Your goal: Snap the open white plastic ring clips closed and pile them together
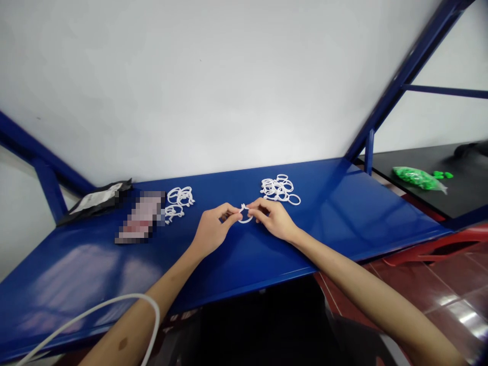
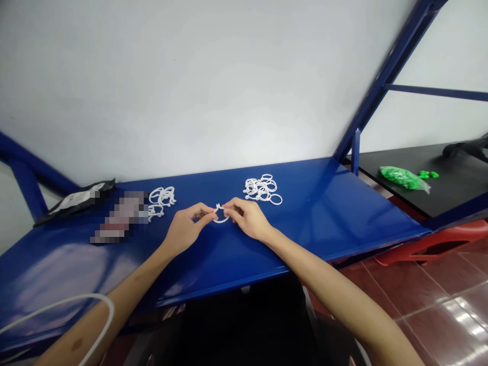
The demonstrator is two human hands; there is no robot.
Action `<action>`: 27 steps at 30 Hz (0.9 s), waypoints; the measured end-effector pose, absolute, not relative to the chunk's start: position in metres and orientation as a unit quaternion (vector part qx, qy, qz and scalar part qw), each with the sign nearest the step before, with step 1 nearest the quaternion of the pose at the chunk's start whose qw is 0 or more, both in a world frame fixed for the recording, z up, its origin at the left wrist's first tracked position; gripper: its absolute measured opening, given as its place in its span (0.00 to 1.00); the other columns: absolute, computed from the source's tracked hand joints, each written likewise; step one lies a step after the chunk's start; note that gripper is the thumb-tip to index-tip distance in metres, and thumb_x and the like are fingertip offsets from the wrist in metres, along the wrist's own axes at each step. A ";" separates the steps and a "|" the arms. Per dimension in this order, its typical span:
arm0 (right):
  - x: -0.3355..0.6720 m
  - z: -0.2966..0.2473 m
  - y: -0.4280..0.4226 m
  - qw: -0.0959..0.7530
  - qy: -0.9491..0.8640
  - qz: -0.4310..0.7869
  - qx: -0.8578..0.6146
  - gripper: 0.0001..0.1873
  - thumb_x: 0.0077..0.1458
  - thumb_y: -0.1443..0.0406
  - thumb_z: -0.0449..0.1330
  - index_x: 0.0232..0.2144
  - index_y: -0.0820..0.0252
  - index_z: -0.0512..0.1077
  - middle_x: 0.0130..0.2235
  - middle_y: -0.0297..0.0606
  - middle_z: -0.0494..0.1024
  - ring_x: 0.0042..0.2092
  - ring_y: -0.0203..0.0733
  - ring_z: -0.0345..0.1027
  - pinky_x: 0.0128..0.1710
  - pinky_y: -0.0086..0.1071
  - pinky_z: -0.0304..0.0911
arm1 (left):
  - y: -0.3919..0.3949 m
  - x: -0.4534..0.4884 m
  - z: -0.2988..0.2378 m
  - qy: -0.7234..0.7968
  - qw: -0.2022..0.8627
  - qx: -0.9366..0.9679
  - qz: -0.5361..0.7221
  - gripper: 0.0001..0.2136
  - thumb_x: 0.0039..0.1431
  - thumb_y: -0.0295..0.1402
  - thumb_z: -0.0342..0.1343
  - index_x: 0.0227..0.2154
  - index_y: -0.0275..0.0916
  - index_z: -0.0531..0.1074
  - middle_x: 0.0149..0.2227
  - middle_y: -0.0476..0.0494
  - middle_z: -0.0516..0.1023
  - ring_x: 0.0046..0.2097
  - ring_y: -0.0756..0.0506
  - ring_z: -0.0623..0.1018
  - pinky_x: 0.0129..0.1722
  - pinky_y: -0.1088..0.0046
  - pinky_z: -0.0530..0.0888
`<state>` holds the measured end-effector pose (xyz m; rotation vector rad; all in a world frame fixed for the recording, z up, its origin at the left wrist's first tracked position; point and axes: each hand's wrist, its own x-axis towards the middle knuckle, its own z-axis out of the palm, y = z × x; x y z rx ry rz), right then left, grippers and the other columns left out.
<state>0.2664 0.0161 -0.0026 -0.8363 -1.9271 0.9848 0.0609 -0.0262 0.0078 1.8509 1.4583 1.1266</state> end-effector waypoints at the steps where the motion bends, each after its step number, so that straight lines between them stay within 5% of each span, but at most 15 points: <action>1: 0.267 -0.003 0.016 0.395 -0.777 0.369 -0.324 0.08 0.64 0.61 0.59 0.39 0.59 0.75 0.35 0.36 0.81 0.30 0.36 0.72 0.32 0.29 0.66 | -0.026 0.061 0.006 0.537 0.259 0.689 0.412 0.07 0.60 0.38 0.60 0.30 0.42 0.77 0.28 0.52 0.80 0.30 0.49 0.76 0.34 0.73 0.71; 6: 0.269 -0.006 0.015 0.388 -0.839 0.266 -0.272 0.07 0.67 0.64 0.57 0.38 0.59 0.75 0.39 0.38 0.81 0.39 0.39 0.75 0.39 0.30 0.67 | -0.025 0.062 0.000 0.529 0.217 0.713 0.406 0.07 0.60 0.33 0.58 0.27 0.40 0.73 0.26 0.53 0.76 0.29 0.50 0.73 0.33 0.73 0.69; 15: 0.271 -0.009 0.011 0.342 -0.893 0.164 -0.242 0.11 0.70 0.63 0.52 0.43 0.59 0.73 0.39 0.42 0.79 0.38 0.41 0.73 0.39 0.32 0.67 | -0.028 0.063 -0.005 0.503 0.152 0.753 0.396 0.08 0.61 0.30 0.56 0.25 0.40 0.70 0.25 0.53 0.71 0.28 0.51 0.70 0.32 0.74 0.66; 27: 0.264 -0.010 0.010 0.339 -0.885 0.120 -0.297 0.09 0.70 0.65 0.52 0.43 0.58 0.72 0.39 0.39 0.77 0.39 0.38 0.70 0.38 0.29 0.63 | -0.024 0.061 0.003 0.565 0.294 0.679 0.366 0.14 0.64 0.43 0.54 0.28 0.41 0.75 0.23 0.53 0.73 0.26 0.50 0.71 0.28 0.74 0.65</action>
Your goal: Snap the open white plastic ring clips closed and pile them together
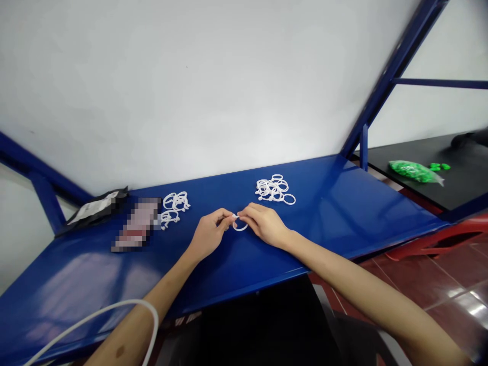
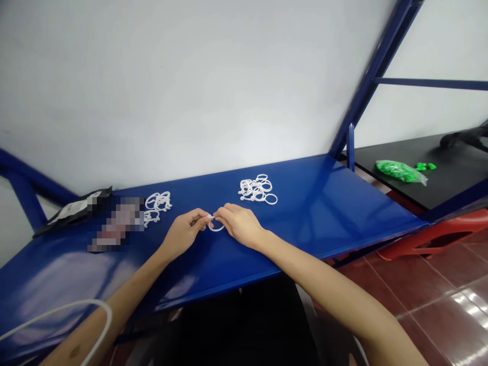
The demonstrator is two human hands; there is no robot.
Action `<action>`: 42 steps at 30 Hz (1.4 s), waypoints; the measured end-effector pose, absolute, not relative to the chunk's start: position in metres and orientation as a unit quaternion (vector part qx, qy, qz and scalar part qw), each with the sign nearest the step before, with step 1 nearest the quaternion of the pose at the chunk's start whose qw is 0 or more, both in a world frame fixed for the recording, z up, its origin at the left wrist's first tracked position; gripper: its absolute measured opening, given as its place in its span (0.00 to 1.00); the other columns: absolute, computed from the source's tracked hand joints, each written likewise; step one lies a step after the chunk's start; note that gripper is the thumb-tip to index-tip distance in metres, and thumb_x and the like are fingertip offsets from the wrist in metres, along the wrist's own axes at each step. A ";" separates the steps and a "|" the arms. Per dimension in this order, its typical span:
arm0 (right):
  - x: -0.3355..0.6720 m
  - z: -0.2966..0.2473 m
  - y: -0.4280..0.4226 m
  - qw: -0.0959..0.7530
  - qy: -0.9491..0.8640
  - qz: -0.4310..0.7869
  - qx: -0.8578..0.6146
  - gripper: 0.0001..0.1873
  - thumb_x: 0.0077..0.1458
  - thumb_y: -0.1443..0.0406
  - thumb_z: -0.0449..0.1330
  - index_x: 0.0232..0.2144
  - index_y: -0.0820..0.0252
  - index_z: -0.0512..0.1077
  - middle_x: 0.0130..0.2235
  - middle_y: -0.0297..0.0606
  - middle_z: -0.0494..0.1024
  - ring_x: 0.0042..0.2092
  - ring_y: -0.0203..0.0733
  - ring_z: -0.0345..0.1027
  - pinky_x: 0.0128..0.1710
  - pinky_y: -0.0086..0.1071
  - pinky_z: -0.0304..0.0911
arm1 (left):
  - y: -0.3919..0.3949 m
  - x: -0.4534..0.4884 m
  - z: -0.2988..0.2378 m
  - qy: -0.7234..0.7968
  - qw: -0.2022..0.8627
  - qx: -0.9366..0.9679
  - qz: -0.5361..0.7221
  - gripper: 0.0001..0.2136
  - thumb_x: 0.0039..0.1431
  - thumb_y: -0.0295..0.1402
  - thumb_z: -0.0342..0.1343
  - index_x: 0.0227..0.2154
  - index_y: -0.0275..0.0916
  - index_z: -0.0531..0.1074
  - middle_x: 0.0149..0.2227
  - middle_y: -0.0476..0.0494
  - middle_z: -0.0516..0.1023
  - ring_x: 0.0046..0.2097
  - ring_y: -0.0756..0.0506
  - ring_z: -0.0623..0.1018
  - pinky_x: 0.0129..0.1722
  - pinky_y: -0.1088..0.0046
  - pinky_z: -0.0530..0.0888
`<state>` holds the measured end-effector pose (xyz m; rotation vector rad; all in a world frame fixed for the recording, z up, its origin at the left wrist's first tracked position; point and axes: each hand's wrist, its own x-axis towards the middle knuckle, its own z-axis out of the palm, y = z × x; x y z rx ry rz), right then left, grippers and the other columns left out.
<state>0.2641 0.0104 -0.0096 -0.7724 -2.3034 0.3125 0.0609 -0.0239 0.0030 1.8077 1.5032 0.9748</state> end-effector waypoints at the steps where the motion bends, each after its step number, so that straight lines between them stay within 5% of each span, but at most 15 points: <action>1: 0.264 -0.010 0.010 0.327 -0.891 0.102 -0.300 0.09 0.70 0.65 0.52 0.43 0.59 0.73 0.38 0.39 0.77 0.39 0.39 0.70 0.37 0.29 0.62 | -0.024 0.060 0.003 0.564 0.292 0.683 0.362 0.13 0.63 0.42 0.54 0.28 0.41 0.75 0.23 0.53 0.74 0.26 0.50 0.71 0.28 0.74 0.65; 9: 0.265 -0.015 0.006 0.236 -0.928 -0.062 -0.281 0.13 0.67 0.73 0.50 0.44 0.61 0.73 0.37 0.41 0.75 0.37 0.41 0.63 0.30 0.31 0.52 | -0.028 0.063 0.000 0.549 0.175 0.736 0.356 0.12 0.64 0.33 0.53 0.26 0.42 0.76 0.28 0.51 0.80 0.30 0.49 0.75 0.36 0.72 0.70; 15: 0.265 -0.011 0.015 0.286 -0.912 -0.069 -0.286 0.12 0.70 0.66 0.50 0.41 0.59 0.74 0.36 0.39 0.76 0.37 0.41 0.64 0.34 0.32 0.57 | -0.020 0.059 -0.003 0.532 0.141 0.760 0.347 0.10 0.66 0.37 0.53 0.34 0.43 0.78 0.33 0.49 0.81 0.33 0.47 0.77 0.38 0.71 0.72; 20: 0.274 -0.002 0.050 0.385 -0.825 -0.040 -0.413 0.12 0.69 0.62 0.53 0.41 0.59 0.75 0.38 0.41 0.79 0.41 0.45 0.68 0.43 0.37 0.61 | 0.000 0.024 -0.001 0.630 -0.087 0.729 0.254 0.18 0.67 0.39 0.50 0.52 0.35 0.74 0.48 0.35 0.80 0.51 0.34 0.74 0.53 0.55 0.69; 23: 0.288 -0.002 0.073 0.371 -0.781 -0.065 -0.498 0.11 0.67 0.62 0.55 0.38 0.60 0.77 0.38 0.44 0.79 0.42 0.49 0.67 0.44 0.40 0.60 | 0.007 -0.007 -0.002 0.725 -0.176 0.646 0.161 0.20 0.65 0.37 0.49 0.53 0.30 0.73 0.52 0.26 0.75 0.54 0.27 0.70 0.50 0.50 0.68; 31: 0.308 -0.009 0.085 0.330 -0.712 -0.063 -0.617 0.15 0.65 0.61 0.54 0.37 0.61 0.79 0.39 0.50 0.79 0.42 0.52 0.66 0.42 0.42 0.59 | 0.009 -0.032 -0.010 0.742 -0.165 0.644 0.086 0.13 0.64 0.38 0.47 0.37 0.39 0.76 0.45 0.30 0.79 0.51 0.28 0.69 0.47 0.52 0.64; 42: 0.292 -0.003 0.058 0.378 -0.764 -0.070 -0.518 0.12 0.66 0.62 0.55 0.41 0.61 0.77 0.41 0.47 0.77 0.45 0.54 0.64 0.45 0.44 0.58 | 0.001 -0.007 0.004 0.752 -0.154 0.628 0.123 0.12 0.62 0.38 0.48 0.36 0.38 0.73 0.37 0.31 0.81 0.50 0.29 0.72 0.45 0.53 0.63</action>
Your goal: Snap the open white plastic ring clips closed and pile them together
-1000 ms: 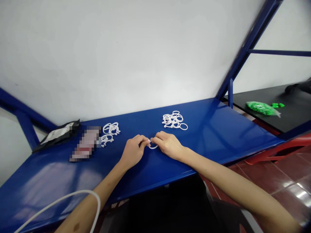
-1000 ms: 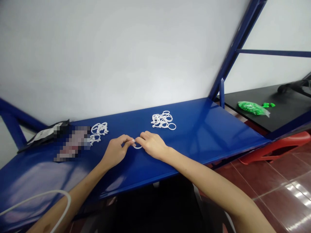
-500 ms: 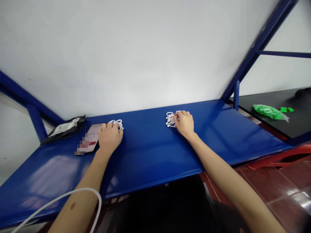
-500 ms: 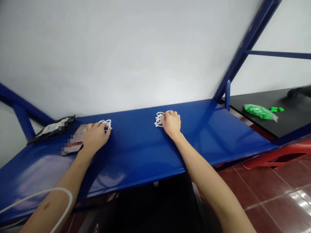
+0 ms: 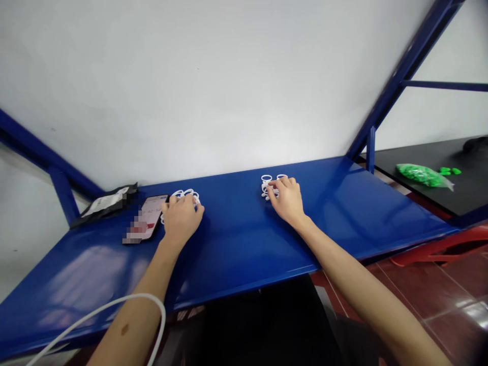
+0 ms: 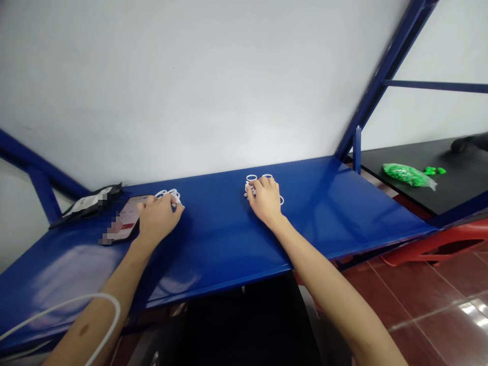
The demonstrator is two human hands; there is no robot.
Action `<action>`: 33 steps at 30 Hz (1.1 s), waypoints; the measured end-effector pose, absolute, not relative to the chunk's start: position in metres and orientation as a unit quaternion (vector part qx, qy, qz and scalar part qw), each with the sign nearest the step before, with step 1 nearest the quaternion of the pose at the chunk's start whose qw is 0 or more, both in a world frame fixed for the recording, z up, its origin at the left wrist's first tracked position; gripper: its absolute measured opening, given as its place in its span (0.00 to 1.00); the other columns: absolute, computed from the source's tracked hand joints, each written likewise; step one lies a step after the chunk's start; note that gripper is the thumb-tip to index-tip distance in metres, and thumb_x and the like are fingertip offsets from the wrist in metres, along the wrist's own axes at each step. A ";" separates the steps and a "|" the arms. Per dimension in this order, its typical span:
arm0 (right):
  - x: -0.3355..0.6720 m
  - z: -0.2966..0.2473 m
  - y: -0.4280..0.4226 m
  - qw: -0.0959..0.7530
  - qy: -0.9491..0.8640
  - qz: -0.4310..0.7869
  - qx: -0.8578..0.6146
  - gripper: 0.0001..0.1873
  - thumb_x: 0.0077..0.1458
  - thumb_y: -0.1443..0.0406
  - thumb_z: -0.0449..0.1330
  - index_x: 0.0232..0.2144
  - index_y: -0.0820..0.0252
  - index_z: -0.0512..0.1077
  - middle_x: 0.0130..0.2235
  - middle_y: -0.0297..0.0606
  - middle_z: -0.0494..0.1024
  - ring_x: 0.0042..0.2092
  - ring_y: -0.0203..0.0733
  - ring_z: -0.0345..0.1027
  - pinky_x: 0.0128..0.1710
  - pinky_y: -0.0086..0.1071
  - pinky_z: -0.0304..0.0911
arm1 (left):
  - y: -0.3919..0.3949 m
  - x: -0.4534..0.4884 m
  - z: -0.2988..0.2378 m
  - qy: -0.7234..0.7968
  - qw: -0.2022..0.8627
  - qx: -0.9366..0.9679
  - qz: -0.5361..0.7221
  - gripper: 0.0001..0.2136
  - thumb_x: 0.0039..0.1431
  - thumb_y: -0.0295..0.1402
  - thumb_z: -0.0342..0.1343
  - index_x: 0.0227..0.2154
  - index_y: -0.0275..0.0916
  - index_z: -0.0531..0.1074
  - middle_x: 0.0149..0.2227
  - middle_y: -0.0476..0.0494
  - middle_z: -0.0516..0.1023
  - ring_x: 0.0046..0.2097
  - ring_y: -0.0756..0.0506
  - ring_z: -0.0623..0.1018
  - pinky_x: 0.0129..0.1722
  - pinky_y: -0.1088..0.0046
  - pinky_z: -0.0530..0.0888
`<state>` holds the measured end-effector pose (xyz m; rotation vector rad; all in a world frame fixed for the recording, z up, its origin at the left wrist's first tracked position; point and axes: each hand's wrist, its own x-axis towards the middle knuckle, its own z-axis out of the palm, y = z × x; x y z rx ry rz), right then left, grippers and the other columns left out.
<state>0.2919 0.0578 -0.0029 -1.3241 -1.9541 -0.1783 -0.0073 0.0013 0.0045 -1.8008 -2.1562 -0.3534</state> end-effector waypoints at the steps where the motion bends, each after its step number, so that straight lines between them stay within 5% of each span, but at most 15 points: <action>1: 0.288 -0.003 0.052 0.380 -0.780 -0.062 -0.494 0.12 0.66 0.62 0.55 0.41 0.61 0.77 0.41 0.47 0.77 0.45 0.53 0.64 0.47 0.45 0.59 | 0.000 -0.004 0.007 -0.748 0.157 -0.630 -0.137 0.11 0.62 0.39 0.48 0.36 0.38 0.72 0.38 0.32 0.81 0.50 0.30 0.72 0.45 0.54 0.63; 8: 0.267 -0.006 0.023 0.338 -0.871 0.001 -0.357 0.11 0.67 0.64 0.54 0.43 0.61 0.75 0.41 0.45 0.76 0.43 0.49 0.64 0.47 0.43 0.64 | -0.008 0.024 0.010 -0.699 0.121 -0.683 -0.176 0.14 0.67 0.40 0.45 0.35 0.39 0.73 0.32 0.38 0.80 0.41 0.35 0.77 0.45 0.58 0.65; 20: 0.262 -0.009 0.017 0.301 -0.896 0.115 -0.306 0.14 0.65 0.62 0.59 0.51 0.61 0.70 0.47 0.45 0.76 0.46 0.46 0.69 0.49 0.42 0.66 | -0.018 0.046 0.007 -0.502 -0.151 -0.787 -0.326 0.09 0.64 0.34 0.52 0.40 0.42 0.77 0.41 0.44 0.83 0.41 0.44 0.80 0.46 0.68 0.74; 33: 0.259 -0.008 0.016 0.333 -0.853 0.242 -0.322 0.08 0.66 0.60 0.59 0.43 0.58 0.72 0.39 0.37 0.80 0.38 0.39 0.72 0.38 0.31 0.65 | -0.021 0.052 0.011 -0.530 -0.251 -0.706 -0.398 0.05 0.60 0.36 0.57 0.35 0.43 0.74 0.33 0.49 0.84 0.35 0.46 0.82 0.39 0.71 0.76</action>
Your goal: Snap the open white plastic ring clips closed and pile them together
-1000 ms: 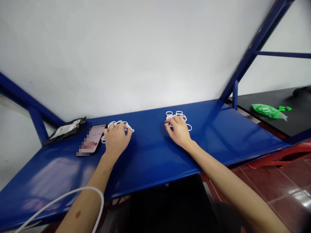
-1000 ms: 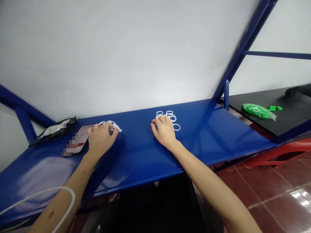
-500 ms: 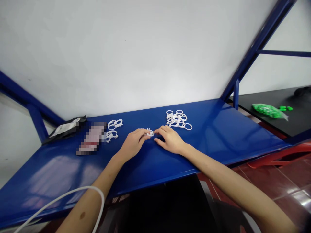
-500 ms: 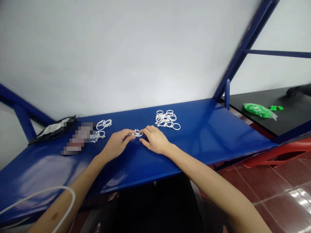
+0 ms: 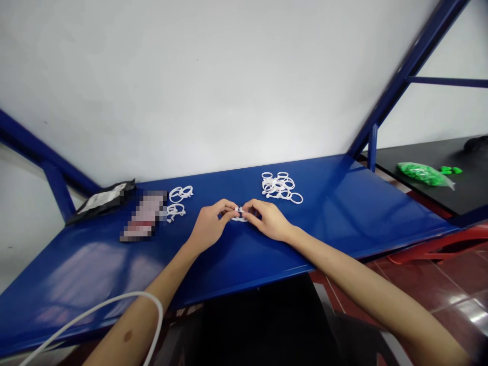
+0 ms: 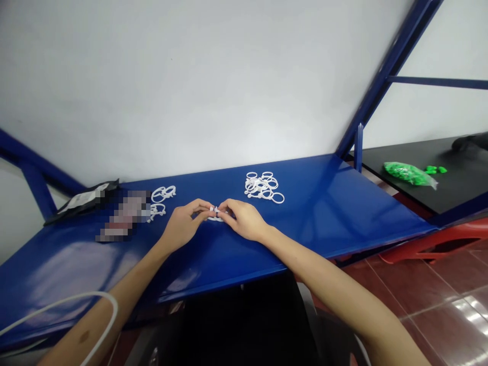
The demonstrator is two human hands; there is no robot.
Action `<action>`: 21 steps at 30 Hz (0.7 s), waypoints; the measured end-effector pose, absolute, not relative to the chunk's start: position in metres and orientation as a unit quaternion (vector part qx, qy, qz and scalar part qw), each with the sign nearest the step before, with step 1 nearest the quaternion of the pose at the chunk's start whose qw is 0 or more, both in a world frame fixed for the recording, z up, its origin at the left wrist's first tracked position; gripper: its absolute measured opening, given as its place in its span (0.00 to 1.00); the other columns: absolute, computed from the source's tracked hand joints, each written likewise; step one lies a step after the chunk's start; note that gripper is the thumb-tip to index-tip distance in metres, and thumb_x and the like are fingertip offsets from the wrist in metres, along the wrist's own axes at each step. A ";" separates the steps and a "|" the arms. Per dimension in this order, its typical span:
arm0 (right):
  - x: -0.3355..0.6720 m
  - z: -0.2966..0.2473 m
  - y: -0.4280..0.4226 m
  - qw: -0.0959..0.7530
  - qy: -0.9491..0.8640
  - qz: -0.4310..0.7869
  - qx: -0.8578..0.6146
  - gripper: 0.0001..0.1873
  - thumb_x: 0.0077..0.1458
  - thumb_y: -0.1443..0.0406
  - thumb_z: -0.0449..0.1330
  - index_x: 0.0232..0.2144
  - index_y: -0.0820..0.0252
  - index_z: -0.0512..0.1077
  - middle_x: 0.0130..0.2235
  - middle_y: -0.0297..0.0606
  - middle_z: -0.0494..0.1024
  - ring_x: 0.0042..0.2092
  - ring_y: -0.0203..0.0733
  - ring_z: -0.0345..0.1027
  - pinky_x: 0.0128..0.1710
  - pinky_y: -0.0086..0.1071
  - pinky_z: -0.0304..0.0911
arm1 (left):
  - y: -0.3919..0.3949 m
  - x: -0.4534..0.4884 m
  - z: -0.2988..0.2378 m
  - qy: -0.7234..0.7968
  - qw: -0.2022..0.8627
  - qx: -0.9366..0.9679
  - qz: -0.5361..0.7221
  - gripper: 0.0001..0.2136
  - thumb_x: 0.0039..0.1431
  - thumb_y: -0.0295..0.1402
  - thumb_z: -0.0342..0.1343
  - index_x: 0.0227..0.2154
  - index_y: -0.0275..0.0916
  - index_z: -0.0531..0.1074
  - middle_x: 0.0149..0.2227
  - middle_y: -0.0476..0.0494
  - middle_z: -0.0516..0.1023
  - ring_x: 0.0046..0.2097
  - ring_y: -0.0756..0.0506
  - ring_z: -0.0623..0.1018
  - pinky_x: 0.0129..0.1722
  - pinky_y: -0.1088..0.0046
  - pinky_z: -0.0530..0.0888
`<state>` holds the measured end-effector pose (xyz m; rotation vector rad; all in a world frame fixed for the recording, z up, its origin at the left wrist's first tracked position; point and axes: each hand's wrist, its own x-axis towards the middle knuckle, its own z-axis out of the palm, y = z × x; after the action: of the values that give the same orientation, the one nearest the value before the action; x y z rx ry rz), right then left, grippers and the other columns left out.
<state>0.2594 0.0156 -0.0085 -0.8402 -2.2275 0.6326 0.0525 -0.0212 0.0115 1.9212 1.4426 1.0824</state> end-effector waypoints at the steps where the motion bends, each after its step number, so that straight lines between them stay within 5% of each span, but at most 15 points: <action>1: 0.259 -0.010 0.016 0.323 -0.858 0.231 -0.326 0.09 0.64 0.60 0.61 0.43 0.58 0.72 0.40 0.38 0.80 0.39 0.40 0.72 0.39 0.32 0.65 | -0.021 0.052 0.011 0.532 0.251 0.701 0.404 0.05 0.60 0.36 0.57 0.35 0.42 0.74 0.33 0.49 0.84 0.35 0.46 0.82 0.39 0.71 0.76; 6: 0.262 -0.016 0.025 0.281 -0.893 0.175 -0.307 0.03 0.61 0.66 0.63 0.39 0.59 0.74 0.38 0.39 0.79 0.41 0.43 0.69 0.42 0.35 0.64 | -0.018 0.047 0.011 0.562 0.217 0.684 0.412 0.05 0.61 0.36 0.56 0.36 0.42 0.74 0.33 0.49 0.83 0.34 0.46 0.81 0.38 0.72 0.75; 15: 0.263 -0.006 0.026 0.379 -0.782 0.357 -0.342 0.05 0.61 0.64 0.63 0.35 0.60 0.75 0.33 0.34 0.80 0.33 0.37 0.71 0.35 0.30 0.65 | -0.015 0.041 0.006 0.581 0.096 0.724 0.359 0.06 0.64 0.34 0.54 0.38 0.42 0.76 0.38 0.46 0.82 0.38 0.45 0.80 0.43 0.70 0.73; 21: 0.266 -0.003 0.025 0.423 -0.766 0.348 -0.338 0.06 0.60 0.62 0.63 0.35 0.59 0.75 0.34 0.35 0.80 0.34 0.38 0.73 0.36 0.32 0.69 | -0.012 0.028 0.005 0.643 -0.031 0.732 0.222 0.09 0.66 0.33 0.51 0.40 0.40 0.76 0.38 0.41 0.81 0.43 0.38 0.77 0.44 0.61 0.71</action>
<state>0.2655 0.0252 -0.0032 -0.8464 -1.9166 0.8714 0.0282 -0.0117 0.0047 2.3472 2.0613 0.7101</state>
